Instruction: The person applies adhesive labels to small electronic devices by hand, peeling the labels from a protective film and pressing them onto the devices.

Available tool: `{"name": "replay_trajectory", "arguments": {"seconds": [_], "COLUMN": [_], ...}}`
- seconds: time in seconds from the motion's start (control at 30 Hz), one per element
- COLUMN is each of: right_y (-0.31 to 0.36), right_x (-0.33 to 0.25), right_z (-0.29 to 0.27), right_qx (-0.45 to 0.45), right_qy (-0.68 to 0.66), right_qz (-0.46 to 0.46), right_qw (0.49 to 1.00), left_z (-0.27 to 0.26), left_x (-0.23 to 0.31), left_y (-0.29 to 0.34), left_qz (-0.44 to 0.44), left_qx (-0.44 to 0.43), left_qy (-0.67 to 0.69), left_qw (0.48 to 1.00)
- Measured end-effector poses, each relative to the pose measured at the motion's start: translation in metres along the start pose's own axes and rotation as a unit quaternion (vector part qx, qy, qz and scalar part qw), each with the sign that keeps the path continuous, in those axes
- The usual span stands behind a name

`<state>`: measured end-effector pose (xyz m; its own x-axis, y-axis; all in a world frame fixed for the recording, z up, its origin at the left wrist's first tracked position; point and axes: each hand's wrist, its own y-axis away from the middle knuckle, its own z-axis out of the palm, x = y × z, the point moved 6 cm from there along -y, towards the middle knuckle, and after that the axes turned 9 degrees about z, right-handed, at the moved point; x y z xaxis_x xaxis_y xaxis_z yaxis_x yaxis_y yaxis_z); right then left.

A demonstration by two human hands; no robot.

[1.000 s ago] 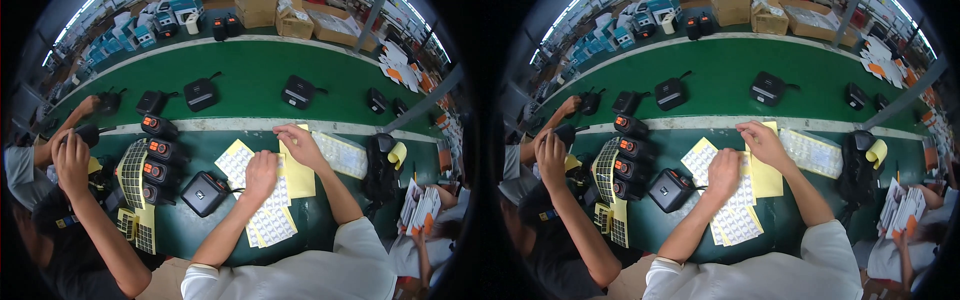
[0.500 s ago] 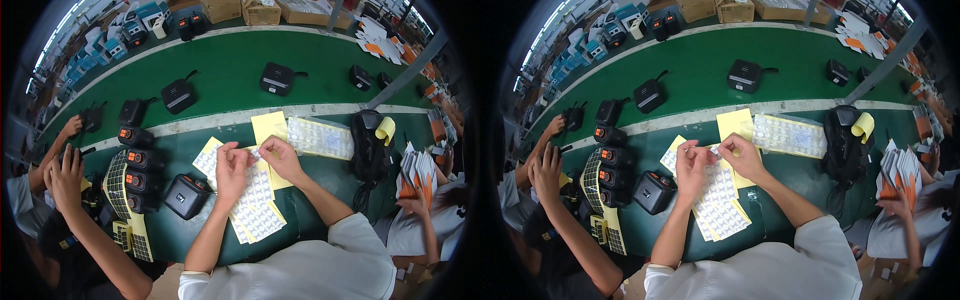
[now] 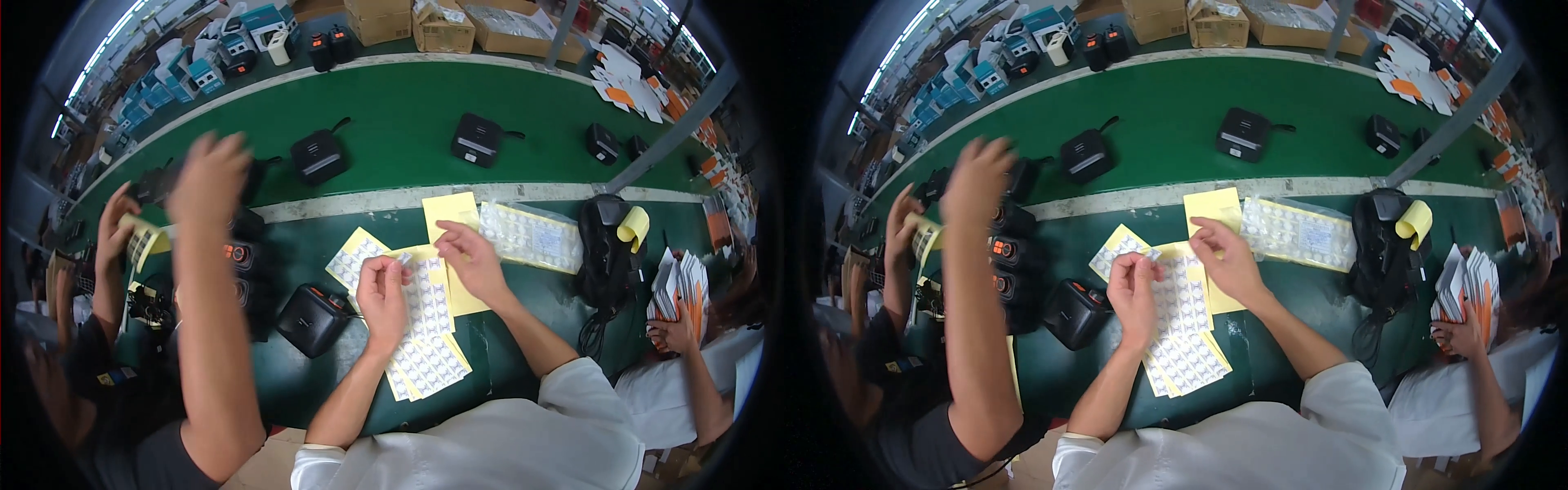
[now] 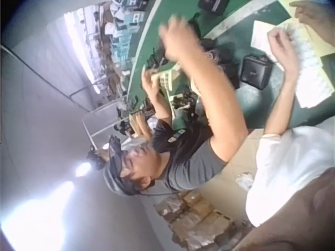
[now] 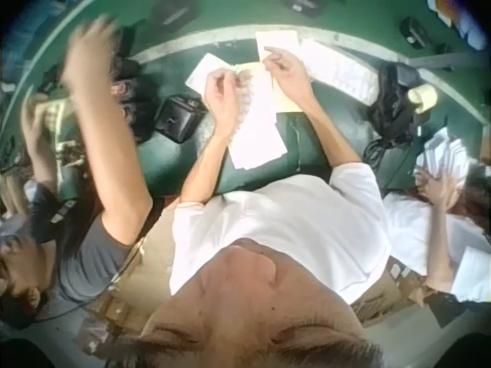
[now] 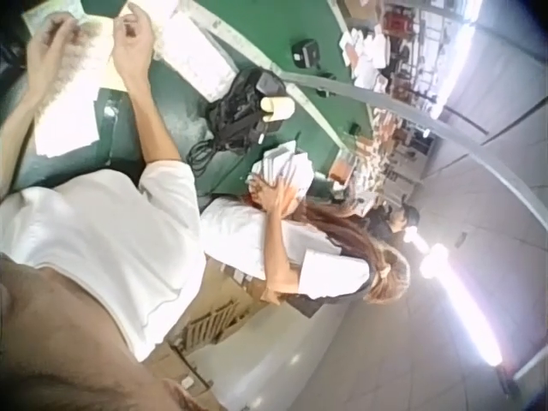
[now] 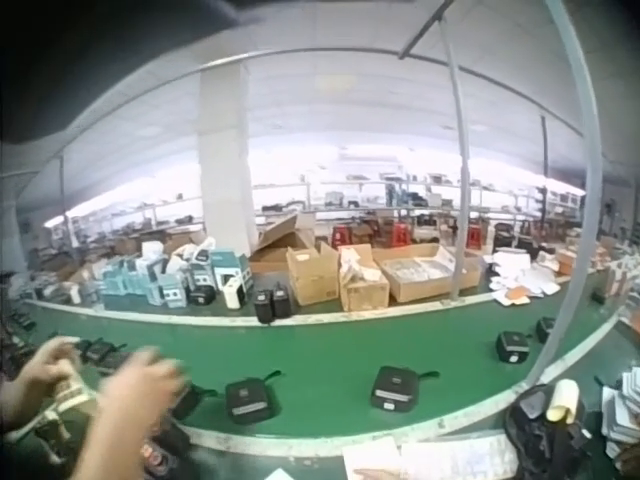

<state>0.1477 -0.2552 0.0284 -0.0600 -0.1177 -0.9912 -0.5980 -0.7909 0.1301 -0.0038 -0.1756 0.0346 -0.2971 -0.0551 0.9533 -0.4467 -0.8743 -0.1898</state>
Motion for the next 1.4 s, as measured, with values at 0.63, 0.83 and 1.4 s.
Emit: {"name": "replay_trajectory", "arguments": {"seconds": [0.63, 0.83, 1.4], "right_y": [-0.119, -0.185, -0.237], "right_x": [-0.012, -0.032, -0.043], "right_z": [-0.046, -0.047, -0.004], "right_qx": [0.143, 0.151, -0.027], "right_qy": [0.167, 0.328, 0.406], "right_qz": [-0.124, -0.099, 0.089], "right_qw": [0.968, 0.927, 0.909], "left_z": [-0.001, -0.006, 0.007], "left_x": [-0.018, -0.022, 0.005], "left_y": [0.022, 0.023, 0.017], "left_qz": [0.102, 0.115, 0.107], "left_qx": [-0.058, -0.054, -0.057], "left_qy": [-0.084, -0.092, -0.033], "left_qw": [0.989, 0.988, 0.992]}}
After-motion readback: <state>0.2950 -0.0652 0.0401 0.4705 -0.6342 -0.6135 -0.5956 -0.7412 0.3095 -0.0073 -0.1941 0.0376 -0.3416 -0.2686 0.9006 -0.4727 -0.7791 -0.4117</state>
